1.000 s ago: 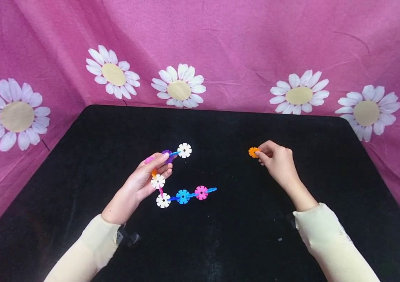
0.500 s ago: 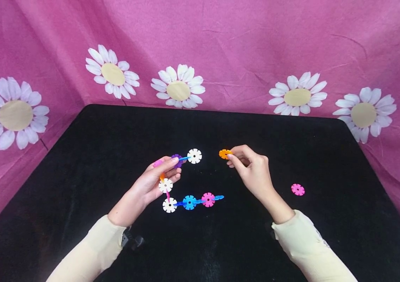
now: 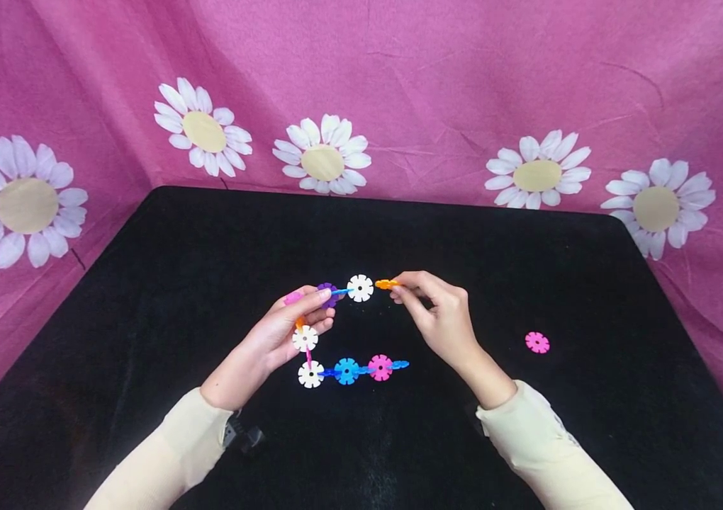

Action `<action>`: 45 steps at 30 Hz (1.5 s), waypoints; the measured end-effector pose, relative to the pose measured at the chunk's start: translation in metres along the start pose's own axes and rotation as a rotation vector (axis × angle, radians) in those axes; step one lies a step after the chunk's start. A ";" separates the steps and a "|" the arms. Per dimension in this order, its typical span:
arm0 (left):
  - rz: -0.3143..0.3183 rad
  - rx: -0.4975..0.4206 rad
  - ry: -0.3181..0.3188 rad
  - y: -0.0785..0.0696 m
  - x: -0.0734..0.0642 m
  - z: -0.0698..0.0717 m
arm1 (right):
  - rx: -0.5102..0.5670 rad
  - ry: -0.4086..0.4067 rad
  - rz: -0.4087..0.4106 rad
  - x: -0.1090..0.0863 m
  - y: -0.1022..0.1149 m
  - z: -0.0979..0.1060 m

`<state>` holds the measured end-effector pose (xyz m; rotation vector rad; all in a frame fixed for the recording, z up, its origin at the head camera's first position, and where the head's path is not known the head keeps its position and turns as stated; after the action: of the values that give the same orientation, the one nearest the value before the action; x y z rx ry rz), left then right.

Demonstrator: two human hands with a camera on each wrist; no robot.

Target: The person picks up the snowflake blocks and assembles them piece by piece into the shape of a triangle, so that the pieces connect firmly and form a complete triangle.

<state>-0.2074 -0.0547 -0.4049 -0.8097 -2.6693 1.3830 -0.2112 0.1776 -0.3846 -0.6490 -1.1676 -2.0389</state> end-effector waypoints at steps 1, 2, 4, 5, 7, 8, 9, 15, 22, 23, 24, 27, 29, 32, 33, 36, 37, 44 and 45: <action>0.000 0.002 0.003 0.000 0.000 0.000 | 0.001 0.004 0.009 0.000 0.001 0.000; 0.001 0.006 0.004 0.000 0.000 0.000 | -0.001 0.007 0.017 0.001 0.001 0.000; 0.002 0.014 0.008 0.000 0.001 0.000 | -0.010 0.014 0.032 0.001 0.001 -0.001; 0.002 0.016 0.010 0.000 0.001 0.000 | -0.016 0.019 0.036 0.001 0.001 -0.001; 0.004 0.018 0.014 0.000 0.002 -0.001 | -0.026 0.028 0.047 0.001 0.001 0.000; 0.009 0.022 0.012 0.000 0.002 -0.001 | -0.028 0.035 0.053 0.002 0.001 0.000; 0.014 0.024 0.010 0.000 0.002 -0.001 | -0.034 0.044 0.059 0.002 0.001 0.000; 0.042 0.070 -0.026 -0.001 0.003 0.000 | -0.063 0.082 0.104 0.003 -0.001 0.000; 0.053 0.106 -0.048 0.000 0.003 0.001 | -0.075 0.105 0.153 0.002 -0.003 0.000; 0.056 0.102 -0.046 0.000 0.003 0.001 | -0.082 0.105 0.162 0.002 -0.002 0.000; 0.056 0.099 -0.045 0.000 0.003 0.001 | -0.088 0.104 0.170 0.002 -0.002 -0.001; 0.053 0.083 -0.042 0.000 0.002 0.001 | -0.108 0.102 0.200 0.003 0.000 -0.002; 0.051 0.073 -0.038 -0.001 0.001 0.001 | -0.121 0.100 0.220 0.004 0.001 -0.003; 0.060 0.053 -0.041 0.000 0.001 0.002 | -0.122 0.098 0.240 0.004 0.001 -0.004; 0.063 0.050 -0.045 0.000 0.001 0.002 | -0.117 0.099 0.243 0.004 0.002 -0.004; 0.066 0.048 -0.059 0.002 0.000 0.003 | -0.110 0.107 0.242 0.004 0.002 -0.005; 0.065 0.047 -0.061 0.002 0.000 0.003 | -0.114 0.110 0.241 0.004 0.002 -0.005; 0.062 0.038 -0.066 0.005 0.001 0.003 | -0.136 0.123 0.233 0.002 0.002 -0.005; 0.060 0.035 -0.067 0.005 0.001 0.003 | -0.146 0.123 0.242 0.002 0.002 -0.005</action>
<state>-0.2066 -0.0544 -0.4107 -0.8628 -2.6824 1.4926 -0.2116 0.1719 -0.3843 -0.6897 -0.8331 -1.9384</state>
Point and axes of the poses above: each hand's wrist, its own x-axis towards the middle knuckle, its own z-axis out of the back of the hand, y = z × x, the point moved 2 cm from there along x, towards the middle knuckle, and after that the axes turned 7 degrees about y, right-handed, at the moved point
